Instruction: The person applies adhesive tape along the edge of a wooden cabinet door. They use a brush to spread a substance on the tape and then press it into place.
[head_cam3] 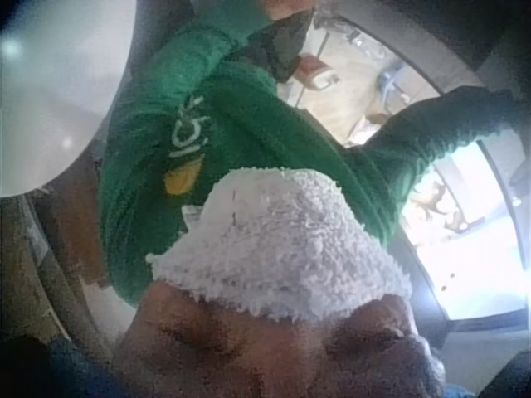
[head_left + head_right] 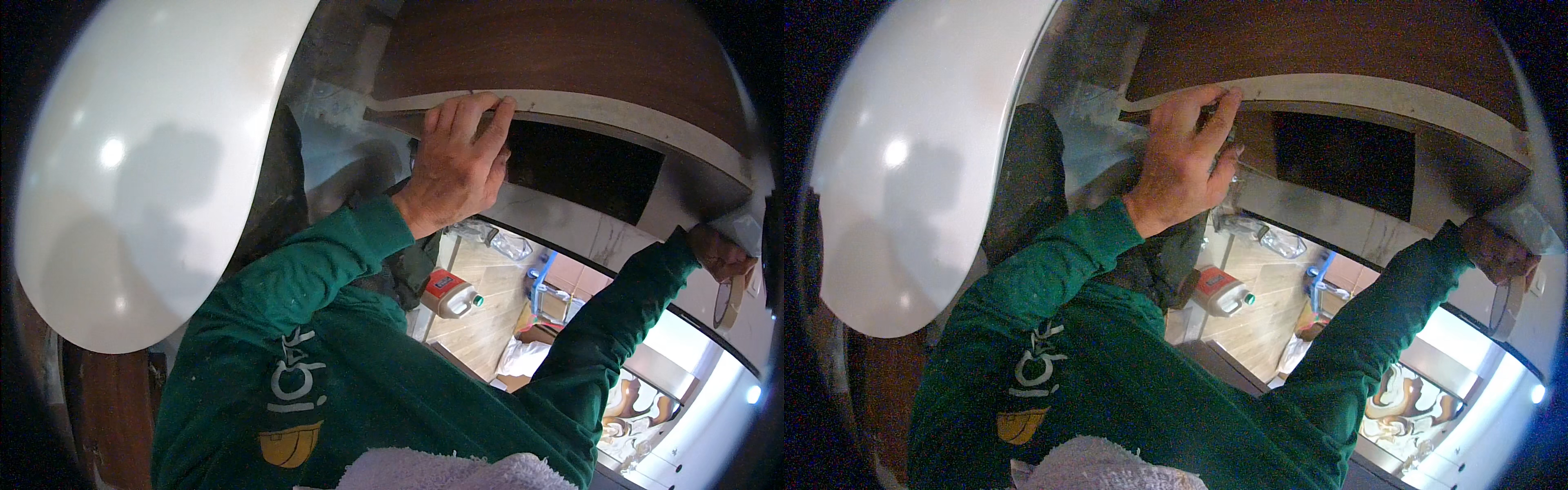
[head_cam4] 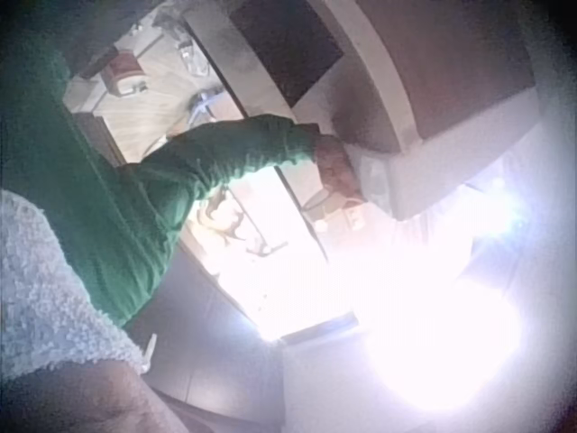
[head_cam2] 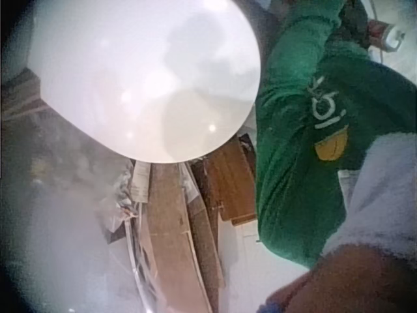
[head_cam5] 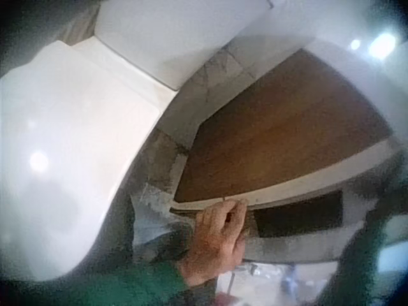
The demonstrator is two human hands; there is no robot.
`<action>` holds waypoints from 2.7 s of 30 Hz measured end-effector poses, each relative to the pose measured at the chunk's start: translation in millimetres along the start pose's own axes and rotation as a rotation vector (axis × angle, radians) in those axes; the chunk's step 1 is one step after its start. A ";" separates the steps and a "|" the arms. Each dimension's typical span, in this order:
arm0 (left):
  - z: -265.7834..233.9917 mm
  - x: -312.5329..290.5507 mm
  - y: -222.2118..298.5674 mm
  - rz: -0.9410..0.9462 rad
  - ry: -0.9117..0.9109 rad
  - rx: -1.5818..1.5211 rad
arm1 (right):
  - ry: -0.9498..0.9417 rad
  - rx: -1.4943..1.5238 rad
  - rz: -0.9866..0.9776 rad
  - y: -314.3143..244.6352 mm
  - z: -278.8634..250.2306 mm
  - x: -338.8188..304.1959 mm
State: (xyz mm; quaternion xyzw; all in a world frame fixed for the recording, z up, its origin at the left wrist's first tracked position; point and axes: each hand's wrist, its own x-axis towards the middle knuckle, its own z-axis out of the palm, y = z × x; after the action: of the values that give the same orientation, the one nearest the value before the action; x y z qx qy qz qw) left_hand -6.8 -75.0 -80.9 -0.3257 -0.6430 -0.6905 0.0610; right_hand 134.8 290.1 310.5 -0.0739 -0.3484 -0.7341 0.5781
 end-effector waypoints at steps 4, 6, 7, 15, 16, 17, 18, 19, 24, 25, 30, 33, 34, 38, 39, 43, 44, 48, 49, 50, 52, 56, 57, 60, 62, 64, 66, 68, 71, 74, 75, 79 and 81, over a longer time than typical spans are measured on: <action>-6.6 -7.7 -20.6 0.037 -0.027 0.061 | 0.006 -0.015 0.033 -1.1 3.2 -3.4; -11.2 -11.1 -29.4 -0.027 -0.045 0.088 | 0.006 -0.014 0.045 -2.0 3.8 -2.7; -10.9 -10.6 -29.3 -0.018 -0.021 0.092 | 0.003 -0.015 0.053 -2.6 4.2 -1.9; 11.6 24.8 20.2 0.100 0.063 -0.026 | 0.001 -0.064 0.066 -0.8 7.1 -2.6; 11.8 24.4 18.0 0.116 0.070 -0.016 | 0.001 -0.073 0.066 -0.4 8.8 -3.6; 10.2 21.0 11.9 0.126 0.056 0.019 | 0.002 -0.091 0.067 0.0 10.7 -4.2; 5.7 14.3 1.5 0.124 0.030 0.046 | 0.002 -0.116 0.060 0.0 12.4 -5.1; 1.6 5.7 -9.9 0.123 0.008 0.069 | -0.002 -0.150 0.049 0.5 14.7 -4.5; -21.7 -43.9 -72.4 -0.108 -0.057 0.185 | -0.017 -0.460 -0.088 -2.7 14.1 0.4; -25.8 -51.2 -84.8 -0.166 0.003 0.171 | 0.056 -0.109 -0.057 -3.7 12.2 2.8; -40.8 -66.8 -129.7 -0.845 0.025 -0.445 | 0.006 0.428 0.324 -10.9 1.5 14.7; -37.4 -58.9 -136.1 -1.409 0.041 -0.755 | -0.061 0.641 0.472 -10.2 -4.6 18.3; -36.2 -54.9 -136.7 -1.455 0.064 -0.783 | -0.090 0.716 0.529 -9.9 -6.5 18.5; -33.3 -39.1 -143.0 -1.519 0.121 -0.860 | -0.207 0.924 0.754 -10.3 -13.6 21.8; -32.8 -37.7 -145.6 -1.514 0.121 -0.865 | -0.233 0.955 0.802 -10.5 -16.2 24.3; -27.6 -42.6 -155.9 -1.535 0.000 -0.909 | -0.260 1.015 0.847 -20.0 -26.1 37.9; -25.7 -45.5 -157.9 -1.538 -0.019 -0.902 | -0.235 1.027 0.793 -22.5 -29.6 41.2; -22.2 -54.7 -165.0 -1.524 -0.023 -0.983 | -0.271 0.994 0.772 -26.6 -43.9 49.8; -21.2 -55.6 -165.6 -1.530 0.003 -1.014 | -0.299 0.995 0.797 -26.5 -45.7 50.6; -20.9 -56.1 -166.1 -1.551 0.046 -1.030 | -0.328 0.995 0.822 -26.1 -47.4 50.8; -21.2 -55.6 -166.2 -1.575 0.101 -1.022 | -0.350 1.040 0.841 -25.2 -48.1 50.4; -20.6 -54.1 -164.3 -1.564 0.135 -0.879 | -0.331 1.045 0.839 -24.3 -43.1 49.1; -19.5 -55.2 -164.6 -1.550 0.144 -0.831 | -0.327 1.044 0.835 -23.6 -41.4 48.2; -13.5 -64.5 -171.9 -1.481 0.127 -0.807 | -0.321 1.030 0.816 -17.4 -31.9 41.7; -7.5 -72.5 -185.8 -1.514 0.118 -0.808 | -0.325 1.022 0.805 -7.4 -21.6 32.6; -3.1 -81.1 -204.3 -1.278 0.065 -0.641 | -0.338 1.012 0.798 5.8 -7.1 19.6; -0.6 -89.3 -218.2 -0.909 -0.002 -0.395 | -0.372 1.004 0.797 19.4 10.5 7.2; -0.7 -92.0 -223.1 -0.795 0.017 -0.328 | -0.463 0.998 0.788 30.0 26.0 1.2; -8.7 -87.0 -215.1 -1.168 0.169 -0.670 | -0.539 1.517 1.081 31.1 28.6 5.8; -21.7 -77.5 -200.7 -1.388 0.247 -0.841 | -0.374 1.320 0.896 8.6 3.8 18.6; -25.4 -75.7 -196.9 -1.409 0.252 -0.833 | -0.322 1.254 0.833 -0.8 -7.8 24.3; -35.6 -79.2 -188.9 -1.455 0.302 -1.043 | -0.203 1.096 0.644 -25.3 -39.5 44.3; -40.4 -83.0 -189.1 -1.444 0.314 -1.147 | -0.223 1.095 0.696 -27.8 -43.4 47.1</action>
State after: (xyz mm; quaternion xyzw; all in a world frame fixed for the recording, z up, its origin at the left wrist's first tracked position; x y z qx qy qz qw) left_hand -52.3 -108.9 -283.6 0.2692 -0.2348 -0.8089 -0.4669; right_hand 107.5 229.1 290.3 0.0469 -0.6851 -0.2090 0.6963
